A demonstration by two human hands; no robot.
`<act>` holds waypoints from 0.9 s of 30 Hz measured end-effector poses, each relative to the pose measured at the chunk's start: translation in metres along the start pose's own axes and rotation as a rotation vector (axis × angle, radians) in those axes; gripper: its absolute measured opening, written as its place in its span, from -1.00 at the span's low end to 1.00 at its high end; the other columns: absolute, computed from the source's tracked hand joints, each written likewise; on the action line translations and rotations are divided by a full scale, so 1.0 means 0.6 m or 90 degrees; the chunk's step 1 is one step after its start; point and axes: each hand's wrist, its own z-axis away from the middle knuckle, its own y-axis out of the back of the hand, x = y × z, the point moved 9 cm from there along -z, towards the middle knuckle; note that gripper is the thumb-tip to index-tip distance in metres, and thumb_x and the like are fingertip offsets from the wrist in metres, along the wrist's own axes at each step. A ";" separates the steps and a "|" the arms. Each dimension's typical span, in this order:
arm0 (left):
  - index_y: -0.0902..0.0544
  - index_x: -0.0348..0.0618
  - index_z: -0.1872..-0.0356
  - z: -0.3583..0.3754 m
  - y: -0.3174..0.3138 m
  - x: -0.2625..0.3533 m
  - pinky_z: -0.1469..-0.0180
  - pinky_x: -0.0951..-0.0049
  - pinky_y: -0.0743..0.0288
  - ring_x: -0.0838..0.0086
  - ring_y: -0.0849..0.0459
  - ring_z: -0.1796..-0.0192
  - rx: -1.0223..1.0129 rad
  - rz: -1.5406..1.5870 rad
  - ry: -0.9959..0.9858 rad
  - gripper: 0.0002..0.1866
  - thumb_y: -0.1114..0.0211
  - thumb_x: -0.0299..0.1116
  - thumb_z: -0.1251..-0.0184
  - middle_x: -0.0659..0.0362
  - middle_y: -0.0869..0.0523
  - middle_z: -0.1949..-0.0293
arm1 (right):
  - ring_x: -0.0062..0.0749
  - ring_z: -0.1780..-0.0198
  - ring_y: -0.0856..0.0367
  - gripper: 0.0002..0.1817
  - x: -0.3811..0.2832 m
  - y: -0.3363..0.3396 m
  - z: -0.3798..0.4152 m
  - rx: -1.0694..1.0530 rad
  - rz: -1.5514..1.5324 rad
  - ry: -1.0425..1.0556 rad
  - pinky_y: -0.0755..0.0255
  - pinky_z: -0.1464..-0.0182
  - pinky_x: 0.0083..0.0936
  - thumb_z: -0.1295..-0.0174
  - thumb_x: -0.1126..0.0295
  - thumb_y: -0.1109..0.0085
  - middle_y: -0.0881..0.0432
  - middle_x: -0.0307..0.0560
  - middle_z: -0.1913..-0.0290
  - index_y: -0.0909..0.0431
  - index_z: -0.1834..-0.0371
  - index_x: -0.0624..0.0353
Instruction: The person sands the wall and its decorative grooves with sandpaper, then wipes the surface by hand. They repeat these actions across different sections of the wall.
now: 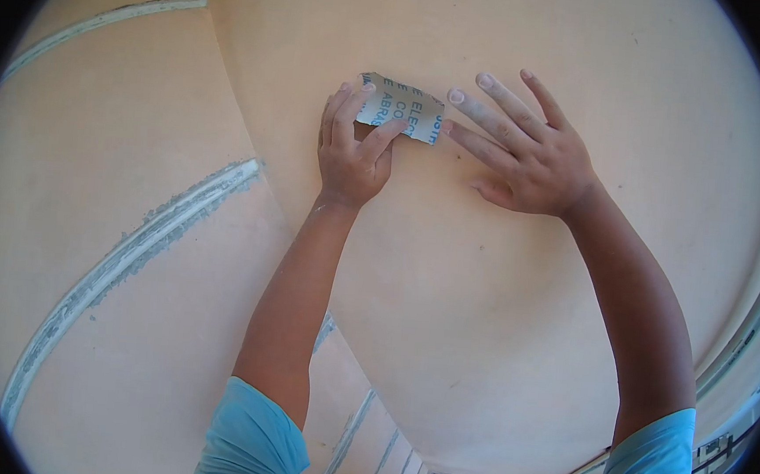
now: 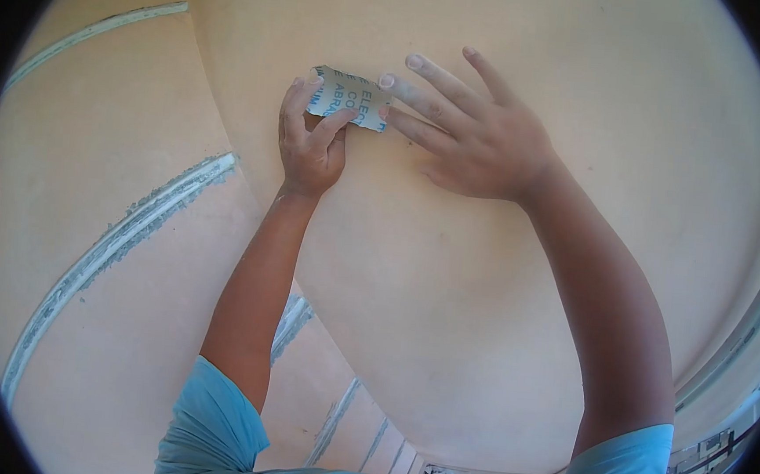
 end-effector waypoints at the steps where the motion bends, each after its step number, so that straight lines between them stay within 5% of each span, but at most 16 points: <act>1: -0.77 0.00 0.17 0.002 0.009 0.002 -0.36 0.00 -0.45 0.01 -0.59 -0.23 0.042 -0.012 0.003 -0.80 -0.42 -0.52 -0.21 0.08 -0.59 -0.08 | -0.32 -0.56 -0.32 -0.29 -0.018 -0.011 -0.004 -0.037 -0.032 0.048 -0.05 -0.60 0.11 -0.11 -0.03 -0.35 -0.40 -0.37 -0.53 -0.49 -0.41 -0.26; 5: -0.79 0.16 0.19 0.024 0.012 -0.008 -0.27 0.07 -0.47 0.12 -0.59 -0.16 0.071 -0.047 0.047 -0.77 -0.45 -0.47 -0.17 0.17 -0.59 -0.07 | -0.40 -0.59 -0.27 -0.20 -0.074 -0.066 -0.029 -0.141 -0.098 0.079 0.14 -0.67 0.15 -0.21 -0.19 -0.22 -0.38 -0.36 -0.55 -0.37 -0.53 -0.20; 7: -0.73 0.10 0.04 0.032 -0.007 -0.027 -0.19 0.06 -0.49 0.10 -0.58 -0.18 -0.024 -0.020 0.073 -0.72 -0.46 -0.41 -0.21 0.12 -0.57 -0.12 | -0.45 -0.60 -0.22 -0.15 -0.069 -0.079 -0.039 -0.175 -0.078 0.027 0.17 -0.67 0.19 -0.22 -0.24 -0.20 -0.37 -0.37 -0.55 -0.31 -0.56 -0.18; 10: -0.53 -0.11 -0.19 0.026 0.013 -0.035 -0.24 0.06 -0.49 0.00 -0.60 -0.19 0.114 0.077 0.112 -0.49 -0.48 -0.41 -0.21 -0.02 -0.57 -0.15 | -0.50 -0.62 -0.16 -0.07 -0.063 -0.088 -0.037 -0.226 -0.056 -0.017 0.22 -0.66 0.25 -0.25 -0.32 -0.15 -0.35 -0.37 -0.56 -0.18 -0.63 -0.16; 14: -0.37 -0.16 -0.29 0.014 0.017 -0.038 -0.29 0.00 -0.46 -0.06 -0.56 -0.27 0.086 0.011 0.137 -0.34 -0.50 -0.35 -0.21 -0.10 -0.55 -0.22 | -0.46 -0.63 -0.16 0.02 0.003 -0.065 -0.042 -0.261 0.026 0.025 0.23 -0.64 0.29 -0.25 -0.38 -0.11 -0.30 -0.29 -0.59 -0.06 -0.68 -0.11; 16: -0.41 -0.19 -0.28 0.017 0.008 -0.043 -0.39 -0.05 -0.36 -0.08 -0.47 -0.38 0.044 -0.018 0.170 -0.35 -0.50 -0.28 -0.21 -0.14 -0.49 -0.33 | -0.38 -0.64 -0.13 0.04 0.092 -0.040 -0.068 -0.270 0.136 -0.082 0.20 -0.61 0.30 -0.27 -0.37 -0.10 -0.26 -0.21 -0.62 -0.02 -0.69 -0.04; 20: -0.41 -0.17 -0.36 0.015 0.001 -0.054 -0.48 -0.14 -0.21 -0.08 -0.35 -0.49 -0.001 -0.044 0.251 -0.32 -0.44 -0.16 -0.26 -0.15 -0.40 -0.44 | -0.29 -0.67 -0.07 0.00 0.319 0.016 -0.085 -0.008 0.296 -0.446 0.14 -0.58 0.31 -0.33 -0.37 -0.02 -0.21 -0.16 -0.65 -0.03 -0.68 0.02; 21: -0.39 -0.14 -0.41 0.016 -0.006 -0.059 -0.51 -0.18 -0.13 -0.07 -0.30 -0.53 -0.039 -0.062 0.282 -0.29 -0.39 -0.09 -0.30 -0.13 -0.35 -0.48 | -0.29 -0.67 -0.07 0.00 0.329 0.004 -0.108 -0.005 0.294 -0.438 0.14 -0.58 0.31 -0.33 -0.37 -0.02 -0.21 -0.16 -0.65 -0.03 -0.68 0.02; 23: -0.36 -0.12 -0.47 0.019 -0.008 -0.067 -0.54 -0.23 -0.05 -0.06 -0.24 -0.57 -0.068 -0.088 0.327 -0.25 -0.35 -0.01 -0.34 -0.12 -0.30 -0.53 | -0.34 -0.69 -0.01 0.04 0.343 0.000 -0.141 -0.008 0.312 -0.568 0.34 -0.64 0.20 -0.32 -0.44 0.03 -0.19 -0.13 -0.66 0.04 -0.70 -0.04; 25: -0.30 -0.08 -0.55 0.022 -0.019 -0.073 -0.55 -0.29 0.05 -0.05 -0.14 -0.62 -0.125 -0.094 0.350 -0.20 -0.26 0.07 -0.38 -0.10 -0.23 -0.58 | -0.34 -0.69 -0.02 0.00 0.267 -0.057 -0.203 -0.052 0.227 -0.490 0.31 -0.65 0.15 -0.33 -0.42 0.03 -0.19 -0.15 -0.66 -0.02 -0.68 -0.07; 27: -0.28 -0.09 -0.56 0.022 -0.019 -0.076 -0.56 -0.29 0.07 -0.05 -0.12 -0.63 -0.138 -0.095 0.354 -0.19 -0.25 0.09 -0.39 -0.09 -0.22 -0.59 | -0.38 -0.66 -0.09 -0.08 0.120 -0.133 -0.253 -0.128 0.244 -0.213 0.12 -0.63 0.19 -0.36 -0.38 0.07 -0.21 -0.29 -0.65 -0.11 -0.64 -0.04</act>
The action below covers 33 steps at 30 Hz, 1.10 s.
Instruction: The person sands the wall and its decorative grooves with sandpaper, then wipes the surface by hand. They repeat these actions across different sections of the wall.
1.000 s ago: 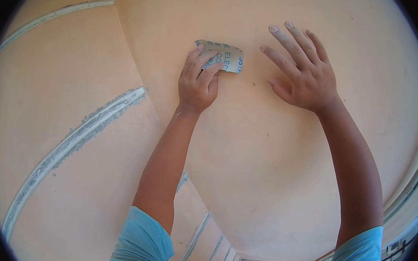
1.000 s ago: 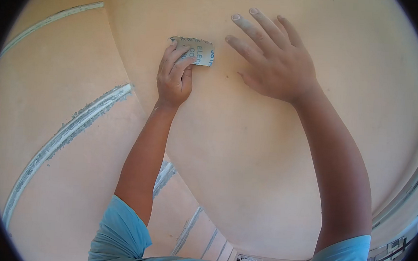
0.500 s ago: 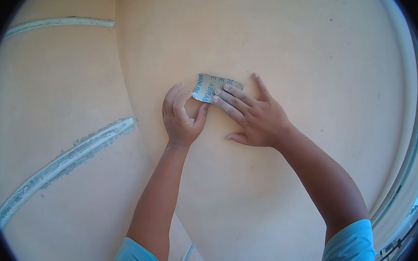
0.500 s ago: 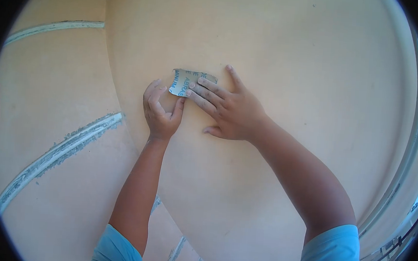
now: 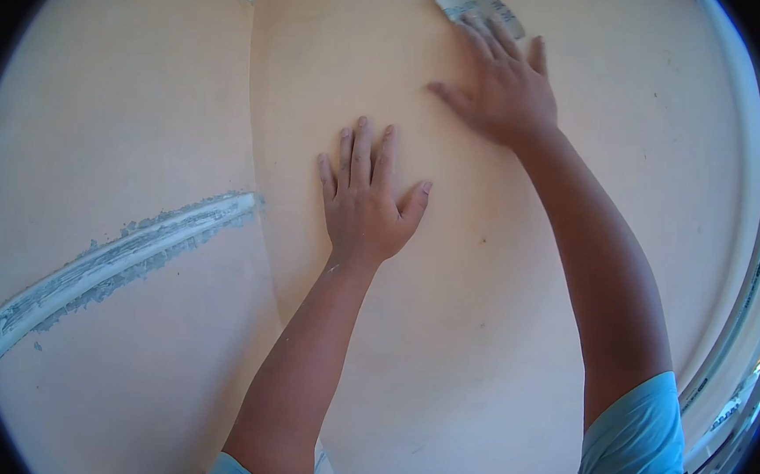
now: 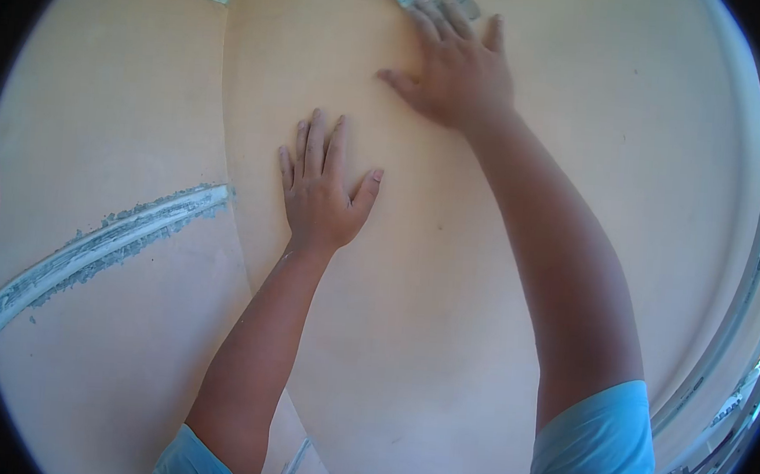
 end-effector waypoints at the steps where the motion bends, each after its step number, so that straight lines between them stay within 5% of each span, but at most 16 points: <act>1: -0.26 -0.10 -0.57 0.002 -0.004 0.002 -0.56 -0.30 0.09 -0.05 -0.10 -0.64 -0.015 -0.006 -0.004 -0.17 -0.23 0.11 -0.39 -0.09 -0.20 -0.60 | -0.39 -0.66 -0.09 -0.13 -0.080 0.000 0.019 -0.026 -0.055 0.132 0.16 -0.64 0.20 -0.39 -0.35 0.09 -0.21 -0.33 -0.64 -0.15 -0.63 -0.10; 2: -0.26 -0.10 -0.57 0.004 -0.006 0.003 -0.56 -0.30 0.09 -0.05 -0.10 -0.64 -0.015 0.003 -0.002 -0.17 -0.23 0.11 -0.39 -0.09 -0.20 -0.60 | -0.41 -0.66 -0.08 -0.16 -0.132 -0.010 0.035 -0.043 -0.034 0.247 0.19 -0.65 0.19 -0.40 -0.34 0.09 -0.21 -0.35 -0.64 -0.19 -0.62 -0.11; 5: -0.25 -0.11 -0.58 0.021 -0.003 -0.014 -0.57 -0.30 0.11 -0.05 -0.10 -0.64 -0.010 0.003 0.001 -0.14 -0.24 0.13 -0.39 -0.09 -0.19 -0.61 | -0.41 -0.65 -0.10 -0.16 -0.117 -0.008 0.016 -0.060 -0.060 0.288 0.18 -0.65 0.18 -0.38 -0.35 0.07 -0.21 -0.34 -0.64 -0.21 -0.61 -0.13; 9: -0.24 -0.14 -0.59 0.039 -0.001 -0.015 -0.56 -0.31 0.12 -0.04 -0.11 -0.64 -0.030 0.017 0.007 -0.13 -0.22 0.16 -0.39 -0.09 -0.18 -0.61 | -0.44 -0.68 0.00 -0.05 0.070 -0.007 -0.080 0.082 0.019 -0.046 0.15 -0.59 0.26 -0.30 -0.43 0.00 -0.14 -0.28 -0.67 -0.14 -0.65 -0.13; 10: -0.24 -0.14 -0.59 0.038 0.000 -0.016 -0.56 -0.31 0.11 -0.04 -0.12 -0.64 -0.034 0.019 0.019 -0.13 -0.21 0.17 -0.40 -0.09 -0.19 -0.61 | -0.34 -0.71 0.08 0.03 0.104 -0.004 -0.102 0.009 0.010 -0.168 0.28 -0.63 0.21 -0.30 -0.47 0.06 -0.14 -0.19 -0.68 -0.04 -0.68 -0.04; 11: -0.24 -0.14 -0.59 0.038 0.005 -0.020 -0.56 -0.31 0.11 -0.04 -0.12 -0.64 -0.020 0.012 0.030 -0.13 -0.21 0.17 -0.40 -0.09 -0.19 -0.61 | -0.34 -0.71 0.08 0.03 0.093 -0.003 -0.128 0.019 0.004 -0.154 0.28 -0.63 0.21 -0.30 -0.47 0.06 -0.14 -0.19 -0.68 -0.04 -0.68 -0.04; 13: -0.26 -0.14 -0.58 0.039 0.005 -0.017 -0.56 -0.31 0.11 -0.04 -0.14 -0.63 -0.030 0.032 0.012 -0.14 -0.20 0.17 -0.40 -0.08 -0.19 -0.61 | -0.38 -0.70 0.04 0.01 0.114 -0.017 -0.165 -0.003 -0.007 -0.333 0.20 -0.58 0.34 -0.30 -0.43 0.02 -0.11 -0.31 -0.69 -0.04 -0.68 -0.09; 14: -0.27 -0.13 -0.58 0.040 0.005 -0.018 -0.55 -0.32 0.08 -0.04 -0.17 -0.61 -0.015 0.032 0.003 -0.14 -0.21 0.16 -0.38 -0.07 -0.19 -0.61 | -0.34 -0.68 -0.03 -0.02 0.078 -0.018 -0.186 0.016 -0.016 -0.319 0.18 -0.57 0.36 -0.32 -0.40 0.04 -0.14 -0.30 -0.68 -0.05 -0.68 -0.09; 18: -0.27 -0.11 -0.57 0.043 0.006 -0.023 -0.55 -0.31 0.06 -0.04 -0.19 -0.61 -0.039 0.038 0.001 -0.14 -0.23 0.15 -0.36 -0.08 -0.19 -0.61 | -0.37 -0.68 -0.02 -0.09 -0.155 -0.051 -0.230 -0.003 -0.002 0.077 0.28 -0.68 0.10 -0.37 -0.41 0.12 -0.15 -0.34 -0.67 -0.08 -0.67 -0.16; 21: -0.27 -0.09 -0.57 0.044 0.006 -0.026 -0.55 -0.31 0.05 -0.02 -0.20 -0.61 -0.025 0.046 -0.003 -0.14 -0.25 0.13 -0.34 -0.07 -0.21 -0.60 | -0.35 -0.68 -0.03 -0.08 -0.137 -0.043 -0.247 -0.020 -0.009 0.046 0.27 -0.66 0.18 -0.35 -0.41 0.11 -0.13 -0.33 -0.67 -0.10 -0.66 -0.14; 24: -0.29 -0.08 -0.56 0.044 0.009 -0.027 -0.55 -0.30 0.04 -0.01 -0.20 -0.61 -0.018 0.063 0.007 -0.14 -0.27 0.12 -0.32 -0.06 -0.23 -0.59 | -0.34 -0.69 0.01 -0.01 -0.002 -0.024 -0.258 0.022 -0.029 -0.297 0.25 -0.58 0.41 -0.31 -0.44 0.11 -0.07 -0.19 -0.70 -0.08 -0.67 -0.05; 27: -0.31 -0.07 -0.55 0.042 0.013 -0.030 -0.54 -0.30 0.01 -0.01 -0.21 -0.60 -0.004 0.099 0.002 -0.14 -0.31 0.10 -0.27 -0.05 -0.25 -0.58 | -0.36 -0.70 0.01 -0.02 -0.004 -0.048 -0.269 0.044 -0.016 -0.344 0.26 -0.56 0.46 -0.34 -0.41 0.12 -0.06 -0.21 -0.70 -0.05 -0.67 -0.01; 31: -0.35 -0.07 -0.52 0.041 0.016 -0.026 -0.53 -0.31 -0.01 0.02 -0.26 -0.58 0.015 0.100 -0.004 -0.13 -0.36 0.06 -0.20 -0.07 -0.27 -0.57 | -0.45 -0.69 0.00 -0.18 -0.204 -0.058 -0.275 0.049 -0.027 0.039 0.19 -0.63 0.26 -0.41 -0.30 0.12 -0.14 -0.33 -0.67 -0.09 -0.66 -0.21; 33: -0.37 -0.08 -0.51 0.044 0.017 -0.026 -0.52 -0.31 -0.03 0.03 -0.29 -0.57 0.023 0.094 0.001 -0.13 -0.37 0.06 -0.18 -0.08 -0.29 -0.56 | -0.26 -0.70 0.03 -0.26 -0.240 -0.029 -0.258 -0.099 -0.134 0.077 0.32 -0.69 0.07 -0.45 -0.15 0.01 -0.14 -0.10 -0.66 -0.23 -0.59 -0.02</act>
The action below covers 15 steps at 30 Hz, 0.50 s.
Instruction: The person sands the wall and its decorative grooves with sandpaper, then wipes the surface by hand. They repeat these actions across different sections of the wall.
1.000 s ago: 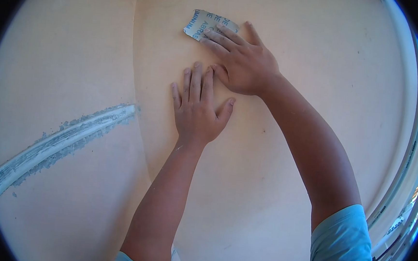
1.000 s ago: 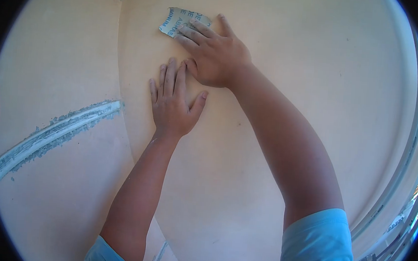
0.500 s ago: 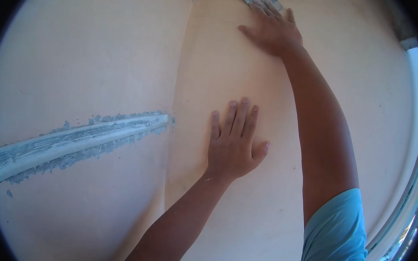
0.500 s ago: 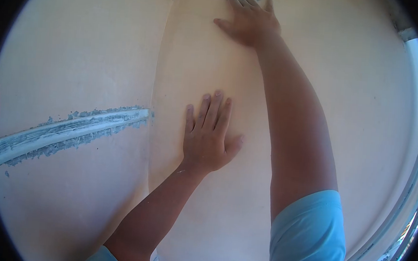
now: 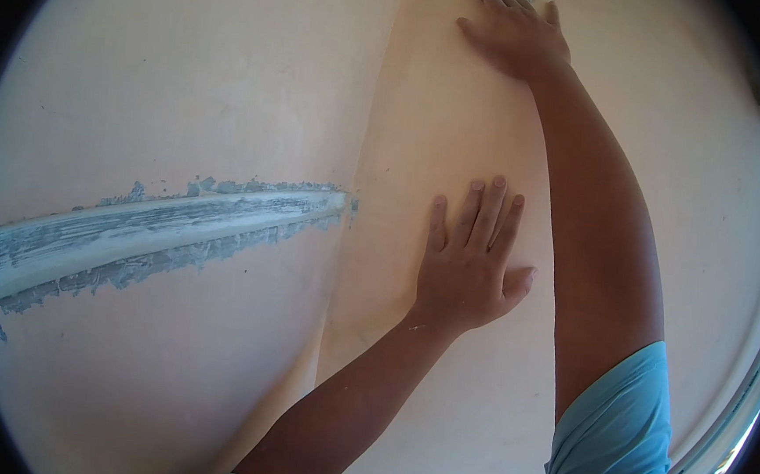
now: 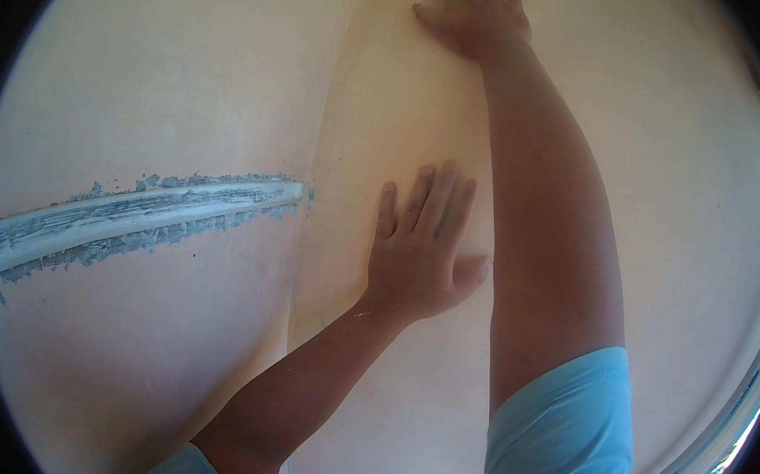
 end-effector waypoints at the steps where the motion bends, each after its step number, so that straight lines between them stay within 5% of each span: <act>1: -0.36 -0.10 -0.52 -0.002 -0.002 0.000 -0.53 -0.30 -0.02 0.05 -0.27 -0.58 0.000 -0.003 -0.004 -0.13 -0.35 0.08 -0.22 -0.07 -0.26 -0.58 | -0.26 -0.70 0.03 -0.26 -0.013 0.001 0.000 0.004 -0.006 0.002 0.32 -0.69 0.07 -0.45 -0.15 0.01 -0.14 -0.10 -0.66 -0.23 -0.59 -0.02; 3: -0.35 -0.11 -0.53 0.002 -0.003 -0.004 -0.55 -0.30 -0.01 0.08 -0.25 -0.59 -0.001 -0.009 0.004 -0.14 -0.33 0.10 -0.25 -0.06 -0.23 -0.59 | -0.26 -0.70 0.05 -0.21 0.014 0.021 0.012 0.097 0.007 -0.227 0.35 -0.68 0.13 -0.48 -0.22 0.13 -0.10 -0.11 -0.68 -0.14 -0.63 0.00; 6: -0.35 -0.11 -0.53 0.001 -0.001 -0.003 -0.55 -0.29 -0.01 0.09 -0.24 -0.60 0.010 0.007 -0.001 -0.13 -0.34 0.11 -0.25 -0.06 -0.23 -0.59 | -0.47 -0.66 -0.07 -0.20 -0.035 -0.016 -0.007 0.105 0.110 -0.039 0.09 -0.60 0.18 -0.39 -0.30 0.08 -0.22 -0.34 -0.64 -0.18 -0.62 -0.19; 12: -0.37 -0.09 -0.52 0.002 0.000 -0.005 -0.57 -0.28 0.01 0.10 -0.23 -0.61 -0.005 -0.013 0.007 -0.14 -0.35 0.10 -0.25 -0.05 -0.23 -0.60 | -0.46 -0.63 -0.14 -0.23 -0.034 -0.006 -0.011 0.100 0.116 -0.098 -0.07 -0.49 0.11 -0.36 -0.30 0.01 -0.34 -0.35 -0.58 -0.32 -0.54 -0.17; 15: -0.40 -0.09 -0.50 0.003 0.000 -0.006 -0.57 -0.28 0.02 0.11 -0.22 -0.61 0.003 0.035 0.016 -0.16 -0.34 0.10 -0.25 -0.06 -0.23 -0.59 | -0.41 -0.54 -0.30 -0.37 -0.050 -0.007 -0.003 0.159 0.091 -0.001 -0.11 -0.47 0.12 -0.43 -0.16 0.02 -0.46 -0.34 -0.48 -0.37 -0.50 -0.20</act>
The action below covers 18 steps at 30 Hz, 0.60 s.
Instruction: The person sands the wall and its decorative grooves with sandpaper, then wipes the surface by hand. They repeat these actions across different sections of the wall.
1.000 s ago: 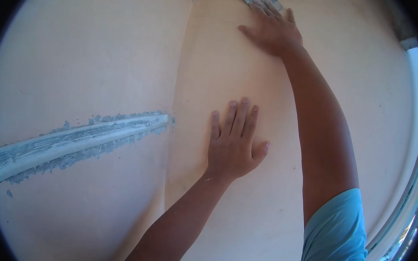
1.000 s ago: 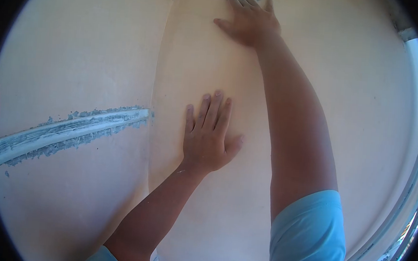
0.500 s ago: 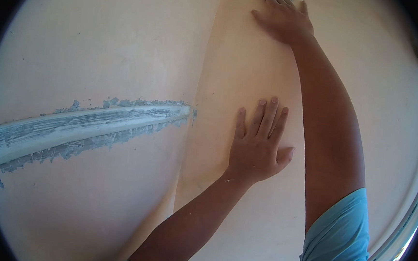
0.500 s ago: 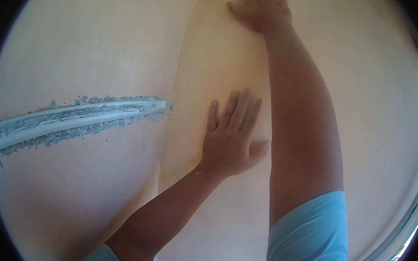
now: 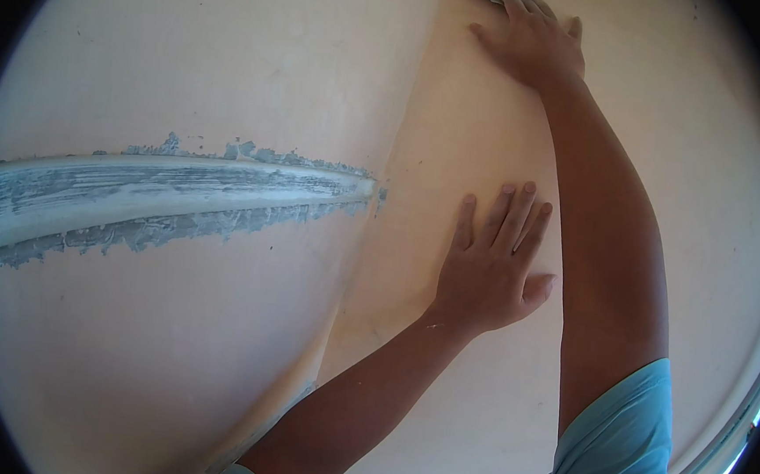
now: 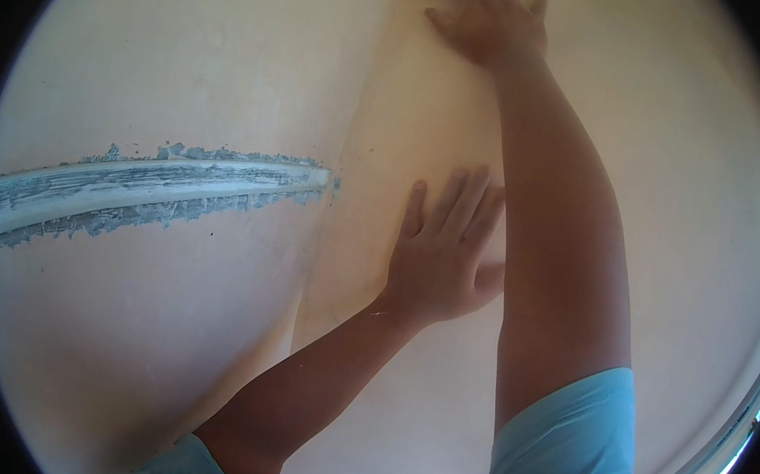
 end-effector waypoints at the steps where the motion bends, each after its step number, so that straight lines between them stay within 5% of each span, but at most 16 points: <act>1: -0.40 -0.09 -0.50 -0.001 -0.001 0.000 -0.57 -0.28 0.03 0.12 -0.22 -0.62 0.004 -0.012 -0.003 -0.17 -0.34 0.10 -0.25 -0.05 -0.24 -0.59 | -0.41 -0.54 -0.30 -0.37 -0.007 0.011 0.006 -0.006 0.001 0.000 -0.11 -0.47 0.12 -0.43 -0.16 0.02 -0.46 -0.34 -0.48 -0.37 -0.50 -0.20; 3: -0.41 -0.10 -0.49 0.001 -0.003 0.002 -0.58 -0.28 0.03 0.12 -0.22 -0.62 0.005 -0.022 -0.007 -0.18 -0.34 0.10 -0.26 -0.05 -0.24 -0.59 | -0.24 -0.70 0.06 -0.19 -0.010 0.021 0.019 -0.141 -0.086 -0.101 0.36 -0.68 0.13 -0.47 -0.24 0.13 -0.10 -0.09 -0.68 -0.15 -0.63 0.03; 7: -0.41 -0.08 -0.49 0.008 0.003 -0.004 -0.58 -0.27 0.02 0.15 -0.23 -0.61 0.012 -0.009 0.003 -0.19 -0.33 0.08 -0.27 -0.01 -0.26 -0.59 | -0.20 -0.70 0.05 -0.21 -0.035 0.000 0.012 -0.218 -0.059 -0.001 0.35 -0.67 0.17 -0.49 -0.22 0.13 -0.13 -0.08 -0.67 -0.17 -0.61 0.06; 10: -0.41 -0.07 -0.49 0.018 0.005 -0.007 -0.58 -0.26 0.02 0.17 -0.23 -0.61 0.005 0.003 0.010 -0.20 -0.32 0.07 -0.27 0.01 -0.26 -0.59 | -0.17 -0.70 0.05 -0.22 -0.015 -0.003 0.015 -0.158 -0.020 -0.097 0.33 -0.66 0.22 -0.48 -0.21 0.14 -0.12 -0.09 -0.67 -0.19 -0.59 0.08; 12: -0.41 -0.06 -0.50 0.021 0.008 -0.010 -0.58 -0.26 0.02 0.19 -0.23 -0.61 0.008 0.005 0.012 -0.21 -0.32 0.07 -0.28 0.02 -0.26 -0.59 | -0.37 -0.39 -0.47 -0.56 -0.032 0.013 0.011 -0.052 0.112 -0.023 -0.20 -0.44 0.04 -0.47 0.08 0.01 -0.61 -0.32 -0.29 -0.50 -0.38 -0.19; 15: -0.41 -0.06 -0.49 0.024 0.009 -0.008 -0.58 -0.25 0.02 0.19 -0.22 -0.62 0.005 -0.009 0.006 -0.21 -0.31 0.08 -0.28 0.03 -0.26 -0.60 | -0.34 -0.26 -0.55 -0.71 -0.032 0.000 0.012 0.109 -0.008 0.013 -0.29 -0.42 -0.09 -0.43 0.28 0.01 -0.67 -0.28 -0.11 -0.62 -0.11 -0.10; 18: -0.42 -0.06 -0.49 0.027 0.010 -0.009 -0.58 -0.24 0.02 0.20 -0.22 -0.62 -0.011 -0.016 0.007 -0.22 -0.30 0.07 -0.29 0.04 -0.26 -0.60 | -0.28 -0.27 -0.55 -0.78 -0.044 -0.002 0.010 0.069 -0.059 0.046 -0.33 -0.41 -0.16 -0.38 0.29 -0.04 -0.68 -0.24 -0.10 -0.62 0.02 -0.01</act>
